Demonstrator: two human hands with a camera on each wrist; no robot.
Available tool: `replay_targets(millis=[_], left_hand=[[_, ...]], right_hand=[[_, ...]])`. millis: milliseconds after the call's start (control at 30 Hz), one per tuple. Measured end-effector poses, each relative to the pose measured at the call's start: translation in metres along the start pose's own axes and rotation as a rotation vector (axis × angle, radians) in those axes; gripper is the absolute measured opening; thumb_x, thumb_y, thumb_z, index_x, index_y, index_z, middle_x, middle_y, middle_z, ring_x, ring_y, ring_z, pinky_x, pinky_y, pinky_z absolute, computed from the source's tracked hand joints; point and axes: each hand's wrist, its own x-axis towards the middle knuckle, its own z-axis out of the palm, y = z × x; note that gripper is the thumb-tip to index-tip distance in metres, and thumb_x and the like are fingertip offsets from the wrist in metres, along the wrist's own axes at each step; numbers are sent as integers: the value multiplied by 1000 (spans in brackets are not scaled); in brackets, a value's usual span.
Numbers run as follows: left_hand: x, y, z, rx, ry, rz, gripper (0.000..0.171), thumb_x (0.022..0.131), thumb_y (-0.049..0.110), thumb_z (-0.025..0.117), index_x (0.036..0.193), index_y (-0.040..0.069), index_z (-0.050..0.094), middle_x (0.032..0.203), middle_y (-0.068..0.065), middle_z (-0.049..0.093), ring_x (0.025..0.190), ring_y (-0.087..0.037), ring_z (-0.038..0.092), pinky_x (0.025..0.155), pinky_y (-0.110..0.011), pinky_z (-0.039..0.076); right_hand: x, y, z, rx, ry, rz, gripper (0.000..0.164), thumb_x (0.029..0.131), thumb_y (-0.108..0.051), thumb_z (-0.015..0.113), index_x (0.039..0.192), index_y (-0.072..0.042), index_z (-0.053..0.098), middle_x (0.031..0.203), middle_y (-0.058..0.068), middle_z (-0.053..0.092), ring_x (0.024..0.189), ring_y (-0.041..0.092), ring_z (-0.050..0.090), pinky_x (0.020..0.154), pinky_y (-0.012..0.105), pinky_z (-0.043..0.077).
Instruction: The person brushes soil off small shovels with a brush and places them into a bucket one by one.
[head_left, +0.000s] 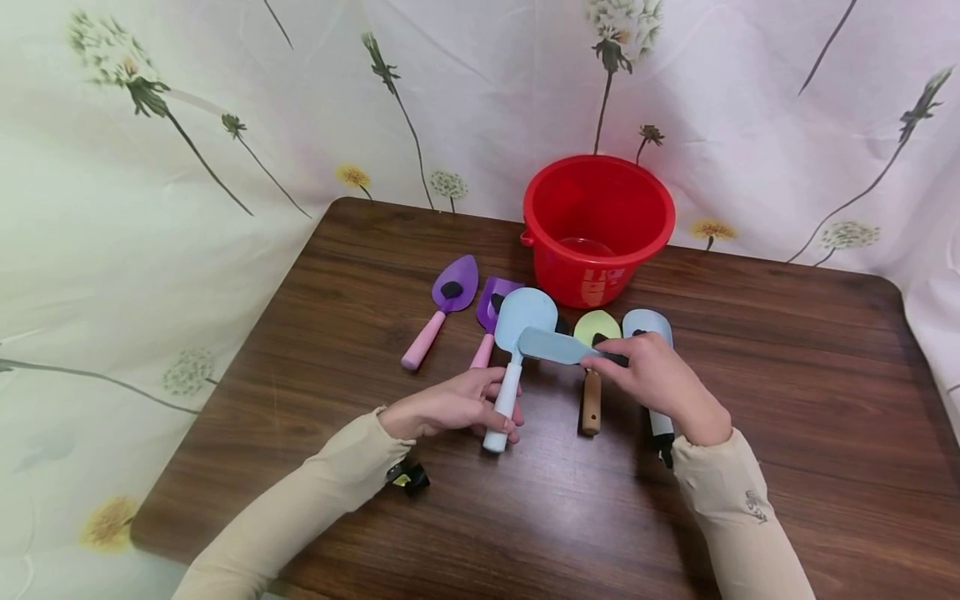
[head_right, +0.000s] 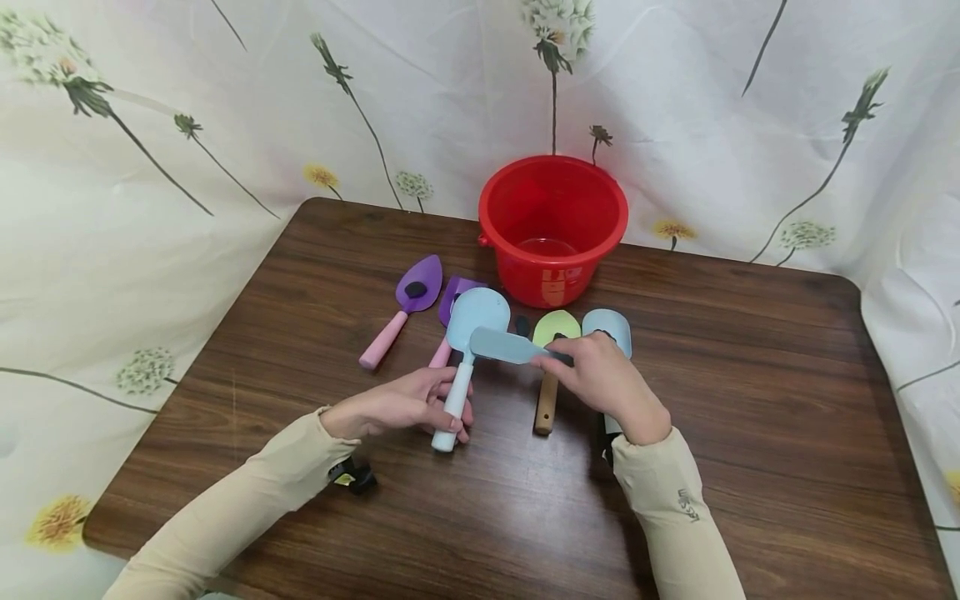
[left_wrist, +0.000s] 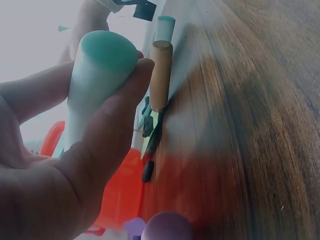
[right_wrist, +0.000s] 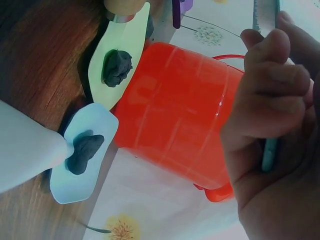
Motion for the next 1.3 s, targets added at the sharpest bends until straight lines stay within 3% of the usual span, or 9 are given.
replay_targets(millis=[233,333,467,733,967,1167,1300], left_hand=[[-3,3,-3,14,-30,-8,51,84,-4,63,127,-9,35,101,-13,63,87,-21,71,78,-38,59],[-4,2,-4,37,-36,-4,49,84,-4,63,125,-9,37,103,-22,63,86,-20,71,74,-35,59],[-4,-1,-3,59,-50,-3,48,84,-4,62,125,-9,36,108,-33,60,83,-20,71,72,-35,59],[-5,-5,-2,44,-66,-9,52,83,-4,62,127,-9,35,96,-13,65,82,-21,70,73,-38,60],[-8,-8,-2,30,-76,-11,51,83,-5,61,126,-9,35,95,-11,64,83,-22,70,74,-38,60],[-9,-10,-3,19,-78,-9,50,83,-5,60,125,-11,35,94,-9,64,83,-22,70,73,-37,60],[-8,-13,-4,5,-65,-9,49,82,-7,60,125,-12,36,93,-11,64,81,-21,70,71,-34,59]], right_hand=[[1,1,-4,87,-52,70,9,84,-23,76,90,-16,75,52,-12,47,50,8,42,48,20,38],[2,1,-5,104,-62,118,12,85,-25,74,91,-15,76,51,-11,46,50,8,41,48,21,37],[3,3,-6,40,1,133,14,85,-28,74,90,-15,77,52,-9,47,55,9,41,52,22,37],[2,5,-7,-44,99,125,17,84,-28,75,96,-16,77,59,-7,54,57,10,44,51,22,39],[4,7,-4,-100,182,93,16,84,-23,75,95,-12,77,58,-4,57,53,10,44,51,24,39],[6,8,1,-155,292,47,18,81,-21,78,91,-6,76,63,4,66,53,16,52,53,32,46],[7,9,4,-157,315,58,22,82,-20,77,96,-4,76,66,7,68,54,18,55,54,34,48]])
